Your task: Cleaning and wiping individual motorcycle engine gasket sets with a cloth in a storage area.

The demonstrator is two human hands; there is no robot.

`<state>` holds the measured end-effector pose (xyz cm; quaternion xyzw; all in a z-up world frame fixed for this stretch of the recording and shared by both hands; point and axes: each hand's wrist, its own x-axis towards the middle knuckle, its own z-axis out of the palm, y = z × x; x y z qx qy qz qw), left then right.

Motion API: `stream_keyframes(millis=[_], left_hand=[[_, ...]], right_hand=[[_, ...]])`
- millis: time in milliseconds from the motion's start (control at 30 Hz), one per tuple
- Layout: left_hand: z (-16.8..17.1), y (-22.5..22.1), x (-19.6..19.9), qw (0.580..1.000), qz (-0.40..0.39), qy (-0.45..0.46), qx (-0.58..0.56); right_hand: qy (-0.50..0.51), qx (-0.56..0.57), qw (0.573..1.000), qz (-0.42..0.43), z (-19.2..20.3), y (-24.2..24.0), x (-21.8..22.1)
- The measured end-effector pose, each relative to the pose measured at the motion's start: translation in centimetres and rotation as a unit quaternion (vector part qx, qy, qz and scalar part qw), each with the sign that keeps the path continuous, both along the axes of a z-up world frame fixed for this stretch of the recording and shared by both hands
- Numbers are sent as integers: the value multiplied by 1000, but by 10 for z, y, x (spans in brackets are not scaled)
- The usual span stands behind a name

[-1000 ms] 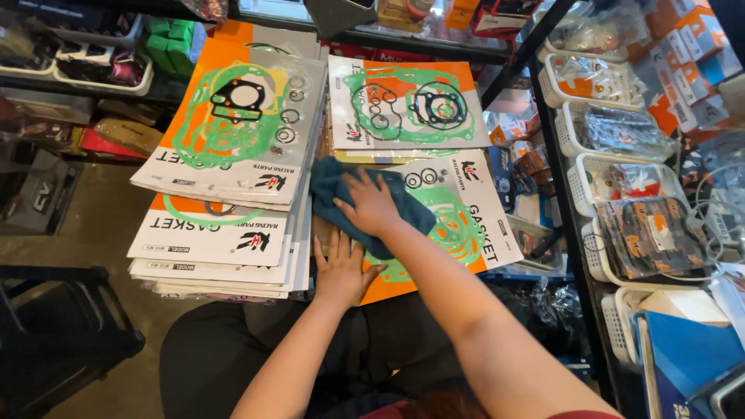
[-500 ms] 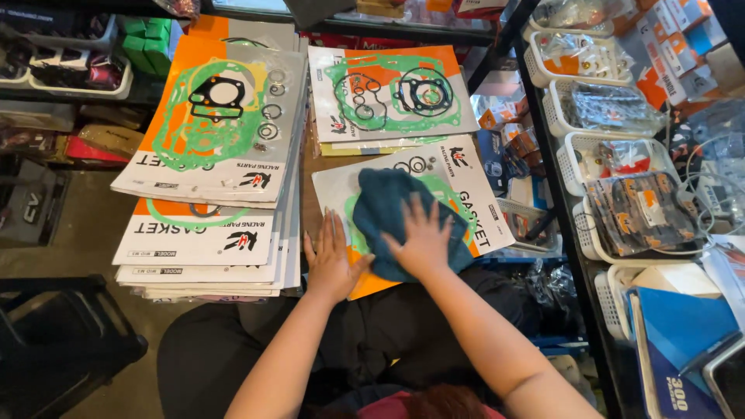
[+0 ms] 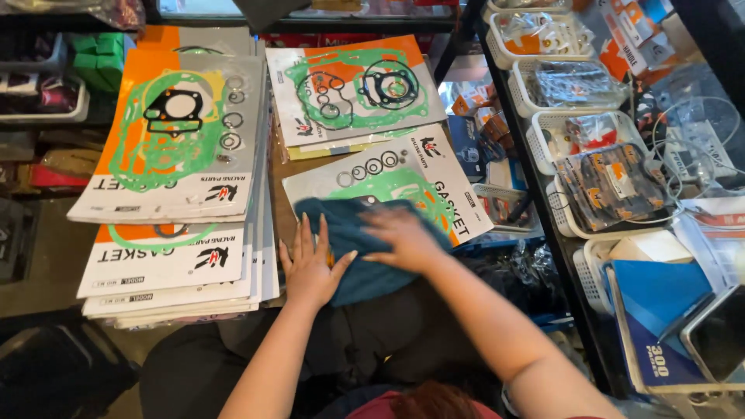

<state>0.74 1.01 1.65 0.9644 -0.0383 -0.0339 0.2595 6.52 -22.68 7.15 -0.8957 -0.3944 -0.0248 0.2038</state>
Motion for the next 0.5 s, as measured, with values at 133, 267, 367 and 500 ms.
stream_keyframes(millis=[133, 267, 367, 500], left_hand=[[4, -2, 0, 999, -4, -10, 44], [5, -3, -2, 999, 0, -16, 49], [6, -5, -4, 998, 8, -41, 38], [-11, -7, -3, 996, 4, -71, 47]], right_hand=[[31, -109, 964, -242, 8, -70, 28], [92, -128, 857, -490, -52, -130, 69], [-10, -160, 855, -494, -67, -86, 58], [-113, -156, 940, -283, -20, 6, -21]])
